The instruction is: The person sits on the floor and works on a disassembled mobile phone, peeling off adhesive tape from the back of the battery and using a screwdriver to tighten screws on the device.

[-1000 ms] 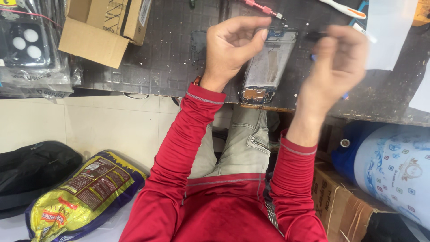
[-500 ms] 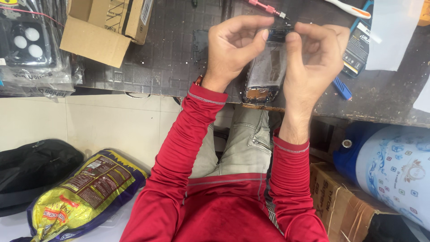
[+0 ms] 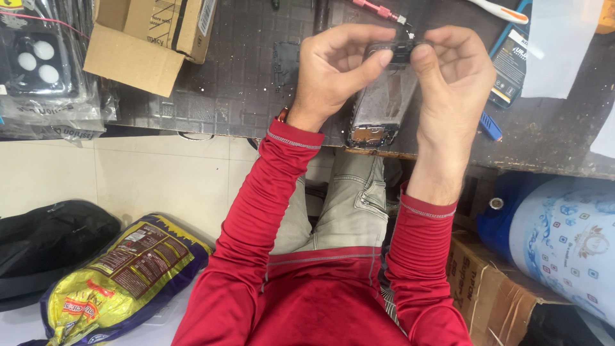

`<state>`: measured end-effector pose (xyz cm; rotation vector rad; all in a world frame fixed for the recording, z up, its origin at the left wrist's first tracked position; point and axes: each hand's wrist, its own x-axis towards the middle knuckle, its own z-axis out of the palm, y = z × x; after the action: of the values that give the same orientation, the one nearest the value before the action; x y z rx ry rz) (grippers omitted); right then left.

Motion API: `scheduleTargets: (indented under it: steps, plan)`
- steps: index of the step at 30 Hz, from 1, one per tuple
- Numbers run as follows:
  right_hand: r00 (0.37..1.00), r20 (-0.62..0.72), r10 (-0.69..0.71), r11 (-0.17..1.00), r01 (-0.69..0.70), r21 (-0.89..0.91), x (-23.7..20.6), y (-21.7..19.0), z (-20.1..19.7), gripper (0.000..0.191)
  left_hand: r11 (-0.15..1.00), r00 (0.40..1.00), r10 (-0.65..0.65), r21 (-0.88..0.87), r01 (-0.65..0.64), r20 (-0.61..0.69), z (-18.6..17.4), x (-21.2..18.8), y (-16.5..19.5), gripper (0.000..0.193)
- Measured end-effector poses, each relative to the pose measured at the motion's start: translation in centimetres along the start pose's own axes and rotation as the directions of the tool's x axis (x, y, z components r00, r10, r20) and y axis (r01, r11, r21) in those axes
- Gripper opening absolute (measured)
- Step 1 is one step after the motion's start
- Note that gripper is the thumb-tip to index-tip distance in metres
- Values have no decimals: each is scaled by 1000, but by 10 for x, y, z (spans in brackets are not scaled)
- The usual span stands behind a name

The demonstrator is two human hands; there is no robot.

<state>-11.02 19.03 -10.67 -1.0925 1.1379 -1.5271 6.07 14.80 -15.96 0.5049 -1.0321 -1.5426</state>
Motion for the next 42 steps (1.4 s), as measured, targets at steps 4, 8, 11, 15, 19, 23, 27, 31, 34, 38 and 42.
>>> scheduleTargets:
  steps: [4,8,11,15,19,23,27,31,34,38,42]
  plan:
    - [999,13,34,987,-36,157,1,2,2,32,998,998,58,-9,-58,31,1,3,-2,31]
    - [997,10,82,966,-82,244,0,4,2,30,998,998,54,30,-56,42,4,6,-4,29]
    - [999,-25,29,973,-23,230,-1,12,0,29,997,995,64,30,-66,78,6,5,-1,34]
    - [999,-43,5,972,5,235,0,18,-4,28,998,995,39,48,-43,89,8,3,4,33]
    - [996,1,92,952,-88,292,3,12,-8,24,991,996,70,110,-75,47,10,5,6,29]
    - [981,103,165,939,-188,287,0,3,-9,24,985,992,125,112,-128,34,10,6,4,29]
    - [962,203,185,908,-246,338,-1,-2,-11,16,985,993,108,127,-113,51,7,3,5,30]
    - [948,242,207,870,-291,397,-1,-5,-14,13,990,990,97,94,-107,106,5,4,7,31]
    - [953,223,207,856,-287,431,-1,-5,-13,11,990,991,79,111,-91,110,6,7,8,31]
    - [963,187,196,881,-256,397,-3,-8,-9,7,992,993,66,101,-76,97,9,7,7,31]
    - [973,151,175,901,-220,375,-3,-4,-5,12,989,993,76,121,-87,94,7,7,8,31]
